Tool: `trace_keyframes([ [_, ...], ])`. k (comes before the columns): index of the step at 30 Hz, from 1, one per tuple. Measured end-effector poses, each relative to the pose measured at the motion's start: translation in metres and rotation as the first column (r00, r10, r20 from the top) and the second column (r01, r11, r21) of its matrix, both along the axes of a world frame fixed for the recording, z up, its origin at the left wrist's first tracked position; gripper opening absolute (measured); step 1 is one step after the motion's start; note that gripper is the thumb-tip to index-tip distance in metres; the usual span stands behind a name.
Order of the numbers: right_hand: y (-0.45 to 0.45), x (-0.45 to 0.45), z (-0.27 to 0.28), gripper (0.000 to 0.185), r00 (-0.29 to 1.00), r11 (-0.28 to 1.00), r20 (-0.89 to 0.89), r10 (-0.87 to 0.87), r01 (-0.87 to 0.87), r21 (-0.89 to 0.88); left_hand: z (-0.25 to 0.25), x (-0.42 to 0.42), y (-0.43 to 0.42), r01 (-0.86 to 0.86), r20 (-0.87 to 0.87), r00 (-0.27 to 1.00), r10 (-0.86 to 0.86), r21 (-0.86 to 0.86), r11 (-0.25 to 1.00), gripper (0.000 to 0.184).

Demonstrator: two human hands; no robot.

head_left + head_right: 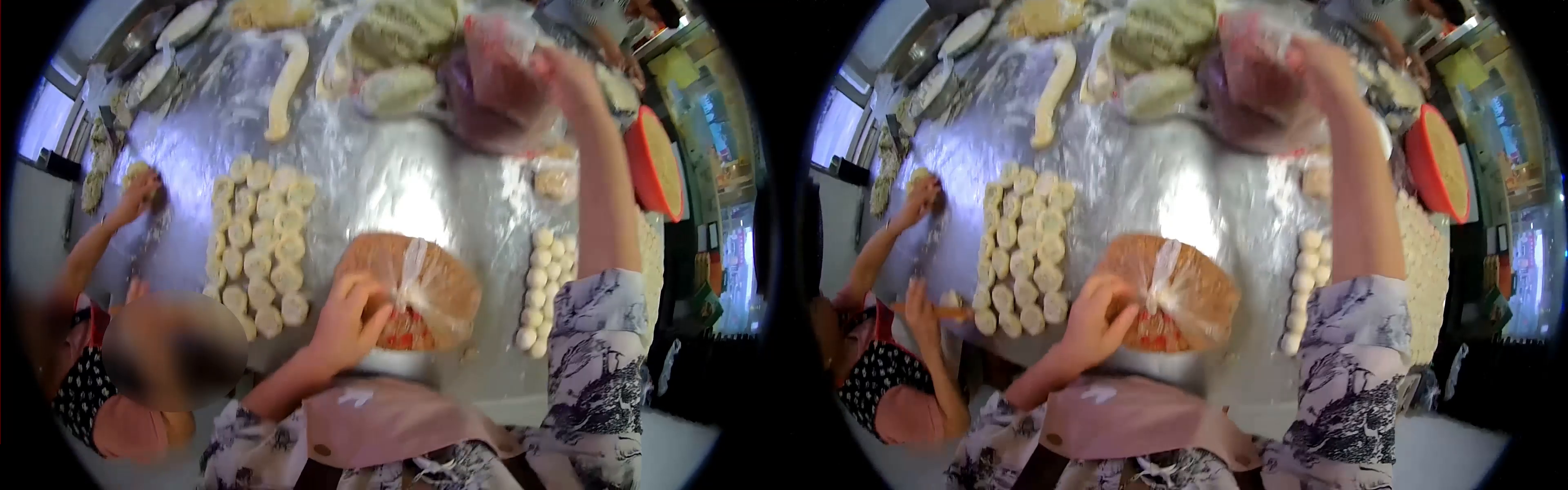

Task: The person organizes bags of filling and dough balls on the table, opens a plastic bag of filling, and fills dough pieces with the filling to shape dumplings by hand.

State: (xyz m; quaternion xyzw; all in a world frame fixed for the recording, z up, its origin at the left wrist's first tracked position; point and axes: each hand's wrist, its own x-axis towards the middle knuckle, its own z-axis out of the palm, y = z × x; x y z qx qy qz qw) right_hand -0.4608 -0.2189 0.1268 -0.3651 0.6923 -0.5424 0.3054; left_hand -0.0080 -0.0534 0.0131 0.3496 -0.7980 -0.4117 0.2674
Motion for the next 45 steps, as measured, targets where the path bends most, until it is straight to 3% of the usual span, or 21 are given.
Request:
trace_keyframes([
  [3,0.070,0.073,0.013,0.035,0.994,0.992,-0.109,-0.002,-0.012,-0.127,-0.005,-0.001,0.004,0.039,0.055,0.998,-0.037,-0.038,0.998,0.031],
  [6,0.151,0.131,-0.005,0.029,0.916,0.938,-0.223,0.333,-0.298,0.176,-0.011,-0.004,0.012,0.033,0.082,0.996,-0.024,-0.115,0.993,0.034],
  [9,0.212,0.192,-0.020,0.025,0.779,0.779,-0.265,0.568,-0.405,0.479,-0.018,-0.008,0.015,0.027,0.120,0.993,-0.001,-0.216,0.976,0.038],
  [12,0.246,0.225,-0.061,0.027,0.741,0.856,-0.433,0.513,-0.403,0.324,-0.016,-0.017,0.018,0.047,0.195,0.981,0.008,-0.276,0.960,0.040],
  [14,0.250,0.234,-0.082,0.030,0.766,0.869,-0.442,0.467,-0.306,0.389,-0.014,-0.023,0.018,0.067,0.254,0.967,0.005,-0.273,0.960,0.041],
  [17,0.248,0.249,-0.090,0.029,0.744,0.873,-0.479,0.466,-0.299,0.384,-0.017,-0.028,0.018,0.053,0.304,0.952,0.020,-0.230,0.972,0.038],
  [20,0.237,0.258,-0.099,0.030,0.657,0.777,-0.447,0.607,-0.372,0.508,-0.027,-0.031,0.016,-0.015,0.265,0.961,0.074,-0.220,0.975,0.035],
  [24,0.237,0.267,-0.123,0.029,0.648,0.888,-0.607,0.460,-0.338,0.312,-0.025,-0.026,0.019,0.000,0.256,0.965,0.048,-0.184,0.983,0.034],
  [27,0.243,0.269,-0.095,0.022,0.649,0.898,-0.621,0.440,-0.306,0.316,-0.021,-0.028,0.021,0.076,0.259,0.965,-0.025,-0.189,0.979,0.032],
  [31,0.241,0.274,-0.119,0.021,0.633,0.877,-0.614,0.472,-0.263,0.403,-0.020,-0.026,0.013,0.147,0.318,0.945,-0.076,-0.206,0.967,0.030],
  [34,0.245,0.268,-0.114,0.023,0.773,0.798,-0.265,0.576,-0.461,0.389,-0.020,-0.026,0.006,0.157,0.299,0.951,-0.075,-0.260,0.953,0.028],
  [36,0.248,0.267,-0.109,0.021,0.893,0.859,0.180,0.413,-0.447,0.248,-0.010,-0.026,0.007,0.186,0.297,0.950,-0.097,-0.287,0.939,0.026],
  [37,0.248,0.266,-0.095,0.020,0.856,0.892,0.424,0.295,-0.405,0.199,-0.004,-0.027,0.007,0.198,0.278,0.953,-0.120,-0.273,0.942,0.026],
  [39,0.247,0.266,-0.068,0.016,0.618,0.961,0.785,0.030,-0.234,0.147,-0.005,-0.029,0.005,0.201,0.297,0.948,-0.112,-0.290,0.936,0.024],
  [42,0.252,0.241,-0.044,0.017,0.530,0.979,0.826,0.190,-0.163,-0.121,-0.014,-0.030,0.000,0.129,0.197,0.978,-0.074,-0.284,0.950,0.021],
  [44,0.255,0.240,-0.053,0.015,0.595,0.983,0.782,0.185,-0.124,-0.139,-0.006,-0.032,-0.001,0.144,0.249,0.967,-0.056,-0.352,0.925,0.017],
  [45,0.259,0.239,-0.060,0.024,0.752,0.988,0.645,0.140,-0.151,-0.038,-0.005,-0.033,-0.003,0.145,0.272,0.961,-0.046,-0.356,0.923,0.017],
])
